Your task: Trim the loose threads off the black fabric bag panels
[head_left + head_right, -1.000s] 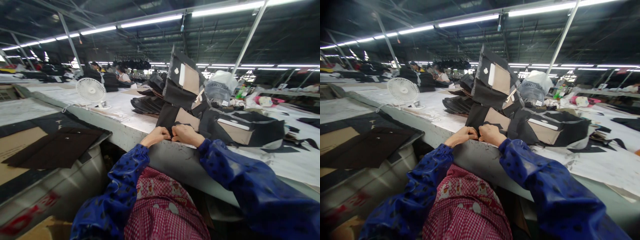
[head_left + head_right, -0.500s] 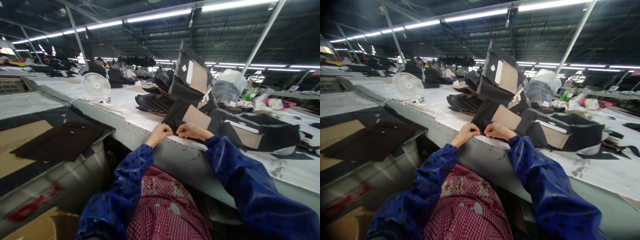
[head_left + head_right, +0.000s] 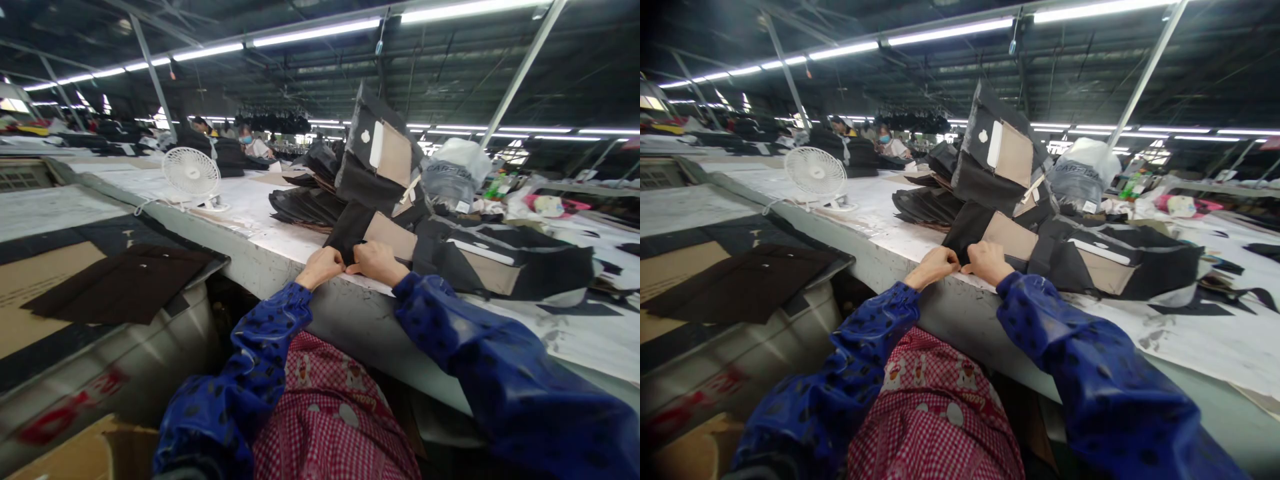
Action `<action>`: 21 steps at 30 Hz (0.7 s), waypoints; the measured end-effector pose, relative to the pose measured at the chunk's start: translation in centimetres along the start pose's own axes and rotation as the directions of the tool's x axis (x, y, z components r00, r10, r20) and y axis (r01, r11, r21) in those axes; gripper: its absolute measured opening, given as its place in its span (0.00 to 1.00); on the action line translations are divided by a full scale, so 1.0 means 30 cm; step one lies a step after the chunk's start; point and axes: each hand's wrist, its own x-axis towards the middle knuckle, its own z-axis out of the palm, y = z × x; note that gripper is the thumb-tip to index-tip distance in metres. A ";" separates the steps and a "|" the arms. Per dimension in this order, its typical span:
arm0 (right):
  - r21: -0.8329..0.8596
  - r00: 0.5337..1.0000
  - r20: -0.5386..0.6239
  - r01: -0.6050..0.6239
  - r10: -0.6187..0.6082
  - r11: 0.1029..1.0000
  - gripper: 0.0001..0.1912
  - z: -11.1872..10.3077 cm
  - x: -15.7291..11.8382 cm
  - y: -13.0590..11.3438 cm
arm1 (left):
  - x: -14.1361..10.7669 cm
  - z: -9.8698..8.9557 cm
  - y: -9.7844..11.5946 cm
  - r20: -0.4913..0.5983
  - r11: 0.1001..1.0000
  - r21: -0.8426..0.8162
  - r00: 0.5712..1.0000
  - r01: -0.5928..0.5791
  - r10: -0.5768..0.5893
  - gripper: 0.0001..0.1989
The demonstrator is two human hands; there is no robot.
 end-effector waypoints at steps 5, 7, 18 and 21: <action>-0.022 0.996 -0.071 0.053 -0.055 0.998 0.11 -0.025 -0.060 -0.037 | 0.001 -0.024 -0.003 0.062 0.999 0.021 0.998 -0.030 0.029 0.06; 0.082 0.998 -0.030 0.060 -0.058 0.995 0.09 -0.051 -0.064 -0.002 | 0.001 -0.024 -0.002 0.069 1.000 0.016 0.997 -0.023 0.022 0.08; 0.460 0.963 0.051 0.213 -0.265 0.862 0.12 0.016 0.021 0.089 | 0.012 -0.060 -0.084 0.094 0.949 -0.298 0.987 -0.099 0.132 0.08; 0.468 0.947 0.082 0.240 -0.312 0.851 0.15 0.037 0.045 0.124 | -0.008 -0.094 -0.145 0.037 0.896 -0.422 0.984 -0.140 0.172 0.16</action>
